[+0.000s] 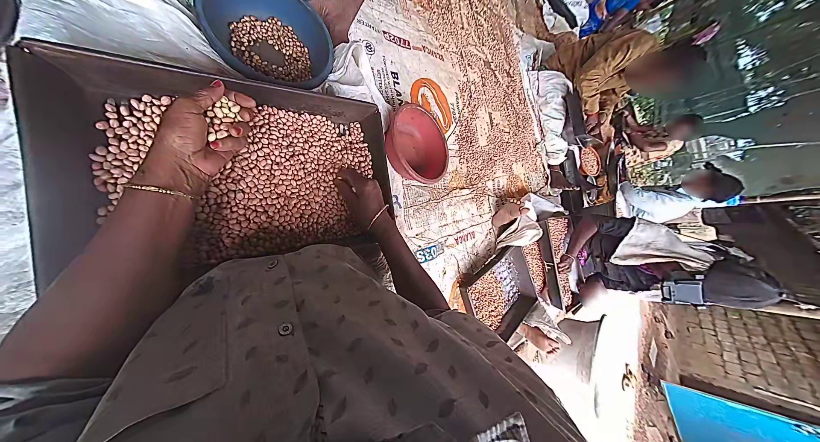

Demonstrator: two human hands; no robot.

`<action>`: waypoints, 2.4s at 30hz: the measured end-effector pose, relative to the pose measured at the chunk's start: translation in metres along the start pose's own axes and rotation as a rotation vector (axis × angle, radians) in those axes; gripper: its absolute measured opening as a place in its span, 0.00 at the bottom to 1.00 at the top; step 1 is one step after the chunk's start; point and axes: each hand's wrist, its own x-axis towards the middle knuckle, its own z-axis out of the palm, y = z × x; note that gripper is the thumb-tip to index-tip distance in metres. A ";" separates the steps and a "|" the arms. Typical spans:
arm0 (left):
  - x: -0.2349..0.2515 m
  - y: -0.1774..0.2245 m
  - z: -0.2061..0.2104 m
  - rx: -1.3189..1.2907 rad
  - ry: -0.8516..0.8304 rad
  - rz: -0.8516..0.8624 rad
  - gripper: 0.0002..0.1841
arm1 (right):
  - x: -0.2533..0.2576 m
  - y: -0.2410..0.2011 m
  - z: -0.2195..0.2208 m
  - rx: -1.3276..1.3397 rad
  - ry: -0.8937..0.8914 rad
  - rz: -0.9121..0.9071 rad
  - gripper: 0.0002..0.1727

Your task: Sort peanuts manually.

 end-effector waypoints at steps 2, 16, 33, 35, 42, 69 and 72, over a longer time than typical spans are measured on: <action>0.001 0.000 -0.002 -0.006 -0.006 0.003 0.27 | 0.000 0.003 -0.005 0.573 0.029 -0.075 0.08; 0.000 0.001 0.000 0.011 0.011 0.007 0.26 | 0.025 -0.018 -0.004 -0.293 -0.112 0.300 0.19; 0.000 0.000 0.000 0.008 0.006 0.001 0.26 | -0.002 0.010 -0.018 0.233 -0.142 0.058 0.12; 0.000 0.000 0.000 0.013 0.014 -0.002 0.26 | -0.005 0.002 -0.011 -0.041 -0.208 0.104 0.17; 0.001 0.000 -0.001 0.009 0.006 -0.004 0.26 | -0.011 -0.015 0.000 -0.245 -0.114 0.064 0.16; -0.003 0.002 0.001 -0.023 0.003 0.008 0.27 | 0.031 -0.007 0.006 0.090 -0.054 -0.007 0.12; -0.001 0.002 -0.001 -0.029 0.002 0.011 0.26 | 0.033 -0.011 0.000 0.830 0.012 0.117 0.07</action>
